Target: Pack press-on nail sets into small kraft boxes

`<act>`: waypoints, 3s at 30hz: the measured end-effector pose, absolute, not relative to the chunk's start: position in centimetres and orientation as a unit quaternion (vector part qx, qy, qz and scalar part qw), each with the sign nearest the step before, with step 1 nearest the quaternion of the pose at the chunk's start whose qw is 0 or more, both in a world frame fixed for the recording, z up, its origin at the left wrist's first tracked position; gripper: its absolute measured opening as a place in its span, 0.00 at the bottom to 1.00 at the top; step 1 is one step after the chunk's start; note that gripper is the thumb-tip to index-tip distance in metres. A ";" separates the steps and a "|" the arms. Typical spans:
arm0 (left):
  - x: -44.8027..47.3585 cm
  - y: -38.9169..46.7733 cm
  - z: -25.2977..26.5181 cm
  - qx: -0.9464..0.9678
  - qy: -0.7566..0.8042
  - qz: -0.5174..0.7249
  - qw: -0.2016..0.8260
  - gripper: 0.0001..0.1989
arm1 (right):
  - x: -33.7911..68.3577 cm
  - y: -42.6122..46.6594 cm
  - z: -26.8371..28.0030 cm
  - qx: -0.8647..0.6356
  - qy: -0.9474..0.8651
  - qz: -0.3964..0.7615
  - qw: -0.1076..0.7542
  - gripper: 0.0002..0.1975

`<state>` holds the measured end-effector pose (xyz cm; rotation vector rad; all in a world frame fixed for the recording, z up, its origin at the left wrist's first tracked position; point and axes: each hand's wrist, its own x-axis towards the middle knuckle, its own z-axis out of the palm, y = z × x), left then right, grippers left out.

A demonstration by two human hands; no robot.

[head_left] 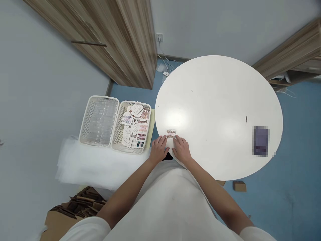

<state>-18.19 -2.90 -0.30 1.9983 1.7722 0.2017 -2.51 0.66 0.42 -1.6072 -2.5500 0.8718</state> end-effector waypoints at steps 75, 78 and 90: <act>-11.1 -15.5 5.7 0.410 0.753 0.156 0.491 0.36 | 5.9 -1.7 6.8 -0.254 -0.876 0.407 -0.042 0.24; -11.3 -16.9 6.1 0.405 0.764 0.148 0.479 0.37 | 5.2 -2.1 7.2 -0.233 -0.888 0.394 -0.055 0.23; -16.8 -24.0 7.7 0.373 0.810 0.210 0.400 0.35 | -4.9 -7.1 8.5 -0.059 -0.945 0.271 -0.173 0.26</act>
